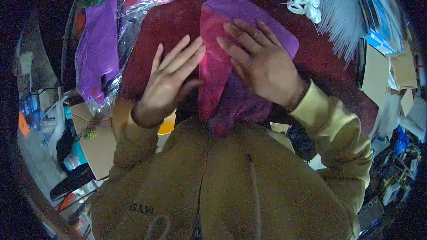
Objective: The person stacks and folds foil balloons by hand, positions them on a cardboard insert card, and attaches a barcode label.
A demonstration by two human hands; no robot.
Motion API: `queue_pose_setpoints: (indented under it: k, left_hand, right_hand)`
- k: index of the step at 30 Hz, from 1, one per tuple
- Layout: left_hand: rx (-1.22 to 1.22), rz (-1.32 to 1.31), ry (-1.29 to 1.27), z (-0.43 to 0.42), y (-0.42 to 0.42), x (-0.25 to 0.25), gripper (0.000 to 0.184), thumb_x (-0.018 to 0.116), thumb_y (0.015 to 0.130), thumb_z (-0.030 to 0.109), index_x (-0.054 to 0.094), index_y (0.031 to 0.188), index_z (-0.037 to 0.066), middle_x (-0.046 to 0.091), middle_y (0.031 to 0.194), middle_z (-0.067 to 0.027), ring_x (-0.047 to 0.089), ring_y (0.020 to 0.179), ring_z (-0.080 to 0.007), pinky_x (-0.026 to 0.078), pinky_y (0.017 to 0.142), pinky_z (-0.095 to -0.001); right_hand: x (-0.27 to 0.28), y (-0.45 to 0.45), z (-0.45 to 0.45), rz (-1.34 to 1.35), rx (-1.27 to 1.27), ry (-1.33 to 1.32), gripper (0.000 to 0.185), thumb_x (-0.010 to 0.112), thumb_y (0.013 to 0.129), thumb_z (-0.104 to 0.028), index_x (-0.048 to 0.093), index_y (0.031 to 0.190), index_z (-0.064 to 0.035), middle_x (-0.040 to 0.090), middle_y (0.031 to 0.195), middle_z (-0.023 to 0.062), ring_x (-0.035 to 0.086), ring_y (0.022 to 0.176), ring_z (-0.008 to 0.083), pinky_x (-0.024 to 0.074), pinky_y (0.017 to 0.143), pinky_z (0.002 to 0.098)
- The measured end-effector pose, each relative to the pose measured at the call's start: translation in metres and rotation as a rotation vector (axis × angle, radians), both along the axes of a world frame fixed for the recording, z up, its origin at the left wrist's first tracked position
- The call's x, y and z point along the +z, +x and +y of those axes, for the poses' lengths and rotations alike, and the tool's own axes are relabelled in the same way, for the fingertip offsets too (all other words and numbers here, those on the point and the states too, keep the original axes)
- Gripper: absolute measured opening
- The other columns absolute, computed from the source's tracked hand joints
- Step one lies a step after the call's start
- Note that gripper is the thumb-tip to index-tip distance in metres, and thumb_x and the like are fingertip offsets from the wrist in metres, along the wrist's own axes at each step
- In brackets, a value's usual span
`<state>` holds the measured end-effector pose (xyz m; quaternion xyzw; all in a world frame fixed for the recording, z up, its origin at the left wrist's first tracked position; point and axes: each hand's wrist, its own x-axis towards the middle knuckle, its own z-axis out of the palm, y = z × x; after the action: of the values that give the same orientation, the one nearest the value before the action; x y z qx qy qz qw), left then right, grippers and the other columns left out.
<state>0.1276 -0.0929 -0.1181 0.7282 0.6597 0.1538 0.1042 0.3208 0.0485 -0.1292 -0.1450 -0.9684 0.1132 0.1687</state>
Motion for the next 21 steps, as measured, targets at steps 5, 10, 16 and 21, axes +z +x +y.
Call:
queue_pose_setpoints:
  k: [5,10,16,21]
  left_hand:
    - [0.008,-0.054,-0.081,-0.026,0.014,0.009,0.067,0.07,0.073,0.027,0.048,0.134,0.012,0.04,0.145,-0.001,0.033,0.136,-0.022,0.018,0.11,-0.0563]
    - [0.0,-0.053,-0.086,-0.032,0.015,0.008,0.074,0.069,0.071,0.036,0.045,0.138,0.014,0.04,0.145,-0.002,0.031,0.137,-0.0228,0.014,0.111,-0.0543]
    - [-0.009,-0.116,-0.087,-0.013,0.007,0.017,0.088,0.078,0.062,0.041,0.044,0.137,0.01,0.039,0.145,-0.0037,0.029,0.138,-0.0219,0.013,0.111,-0.056]
    - [-0.155,-0.15,-0.038,0.014,0.002,0.008,0.093,0.08,0.06,0.039,0.041,0.138,0.008,0.038,0.145,-0.0096,0.028,0.138,-0.0239,0.013,0.112,-0.0537]
  right_hand:
    - [0.001,0.0,0.001,-0.015,0.006,0.031,0.046,0.059,0.083,-0.015,0.052,0.128,-0.0111,0.046,0.137,0.0112,0.042,0.128,0.0304,0.0313,0.107,0.0459]
    - [0.001,0.0,0.0,-0.008,0.012,0.02,0.046,0.059,0.082,-0.011,0.053,0.127,-0.0099,0.045,0.138,0.0119,0.041,0.129,0.032,0.0317,0.107,0.0466]
    - [0.003,-0.001,0.0,-0.008,0.016,0.015,0.047,0.06,0.081,-0.01,0.053,0.127,-0.0101,0.045,0.138,0.0119,0.041,0.129,0.0317,0.0316,0.107,0.0467]
    - [0.004,0.0,0.0,-0.036,0.0,-0.015,0.049,0.061,0.08,-0.011,0.052,0.128,-0.0101,0.044,0.139,0.0118,0.04,0.13,0.0315,0.0314,0.107,0.0474]
